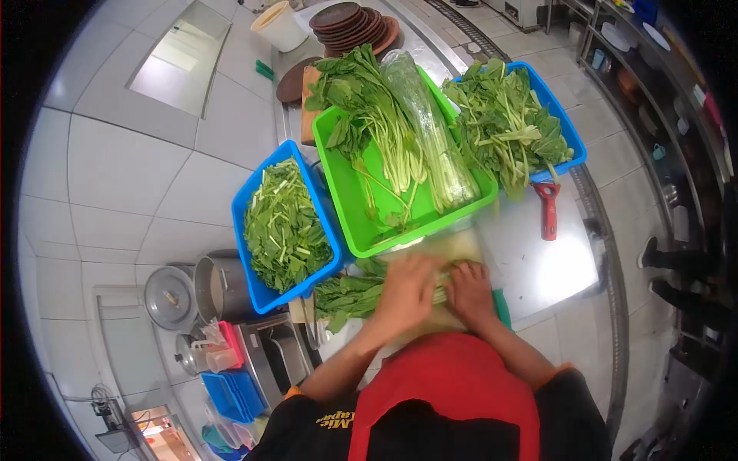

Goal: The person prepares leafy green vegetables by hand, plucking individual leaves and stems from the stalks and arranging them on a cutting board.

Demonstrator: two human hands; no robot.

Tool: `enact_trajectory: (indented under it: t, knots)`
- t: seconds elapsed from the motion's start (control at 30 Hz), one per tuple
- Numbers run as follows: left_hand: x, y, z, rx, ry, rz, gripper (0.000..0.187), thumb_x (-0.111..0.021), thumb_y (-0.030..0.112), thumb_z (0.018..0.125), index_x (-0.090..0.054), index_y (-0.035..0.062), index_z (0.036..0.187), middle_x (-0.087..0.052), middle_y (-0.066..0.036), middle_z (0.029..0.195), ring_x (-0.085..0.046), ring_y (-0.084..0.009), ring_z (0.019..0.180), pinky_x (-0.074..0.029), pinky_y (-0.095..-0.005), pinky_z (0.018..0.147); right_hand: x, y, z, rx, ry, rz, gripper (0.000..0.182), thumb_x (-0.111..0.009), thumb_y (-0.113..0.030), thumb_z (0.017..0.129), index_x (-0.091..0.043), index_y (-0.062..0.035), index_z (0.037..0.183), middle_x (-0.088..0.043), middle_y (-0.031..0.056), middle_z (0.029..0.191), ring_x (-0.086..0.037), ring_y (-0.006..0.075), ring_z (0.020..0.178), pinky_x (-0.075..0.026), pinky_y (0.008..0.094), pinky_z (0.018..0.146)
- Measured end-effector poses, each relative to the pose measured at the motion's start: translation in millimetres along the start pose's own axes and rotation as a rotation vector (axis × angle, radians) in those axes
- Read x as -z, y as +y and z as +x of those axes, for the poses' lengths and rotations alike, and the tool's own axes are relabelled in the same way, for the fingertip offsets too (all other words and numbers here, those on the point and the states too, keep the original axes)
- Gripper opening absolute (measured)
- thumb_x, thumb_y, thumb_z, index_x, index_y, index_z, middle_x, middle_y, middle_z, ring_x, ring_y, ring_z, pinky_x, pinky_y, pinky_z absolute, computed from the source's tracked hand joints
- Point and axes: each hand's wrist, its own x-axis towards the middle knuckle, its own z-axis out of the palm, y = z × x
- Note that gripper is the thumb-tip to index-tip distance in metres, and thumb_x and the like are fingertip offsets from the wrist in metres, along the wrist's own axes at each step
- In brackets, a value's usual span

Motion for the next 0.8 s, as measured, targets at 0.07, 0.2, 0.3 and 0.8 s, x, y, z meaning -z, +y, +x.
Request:
enact_trajectory:
  t: [0.07,0.2,0.3,0.8]
  knots:
    - [8,-18,49,0.037,0.23,0.035,0.018,-0.058,0.015,0.09,-0.065,0.0018,0.101,-0.064,-0.019,0.088,-0.061,-0.0374,0.088,-0.045,-0.0462,0.082,4,0,-2,-0.02,-0.028,0.047,0.032,-0.06,-0.027,0.089,-0.058,-0.0039,0.111,-0.054,0.0116,0.112,-0.049,0.0309,0.109,-0.036,0.0477,0.098]
    - [13,-97,136,0.423,0.142,0.26,0.024,-0.06,0.024,0.09,-0.066,0.0016,0.097,-0.067,-0.021,0.092,-0.065,-0.0359,0.091,-0.049,-0.0464,0.078,5,1,-1,-0.053,0.002,0.052,0.031,-0.06,-0.027,0.09,-0.059,-0.0044,0.11,-0.055,0.0113,0.112,-0.049,0.0305,0.109,-0.037,0.0467,0.097]
    - [-14,-143,144,0.698,-0.453,0.405,0.036,-0.066,0.036,0.084,-0.065,0.0022,0.096,-0.068,-0.022,0.096,-0.066,-0.0386,0.091,-0.051,-0.0474,0.077,5,1,-2,-0.044,0.044,0.063,0.03,-0.06,-0.028,0.089,-0.061,-0.0055,0.109,-0.055,0.0108,0.112,-0.049,0.0298,0.11,-0.037,0.046,0.096]
    - [95,-83,72,0.488,0.275,0.207,0.017,-0.066,0.014,0.087,-0.053,0.0037,0.087,-0.061,-0.013,0.078,-0.063,-0.0284,0.073,-0.053,-0.0403,0.067,21,-9,17,-0.107,-0.046,0.127,0.033,-0.063,-0.023,0.086,-0.06,-0.0059,0.114,-0.054,0.015,0.119,-0.048,0.0327,0.113,-0.037,0.0472,0.096]
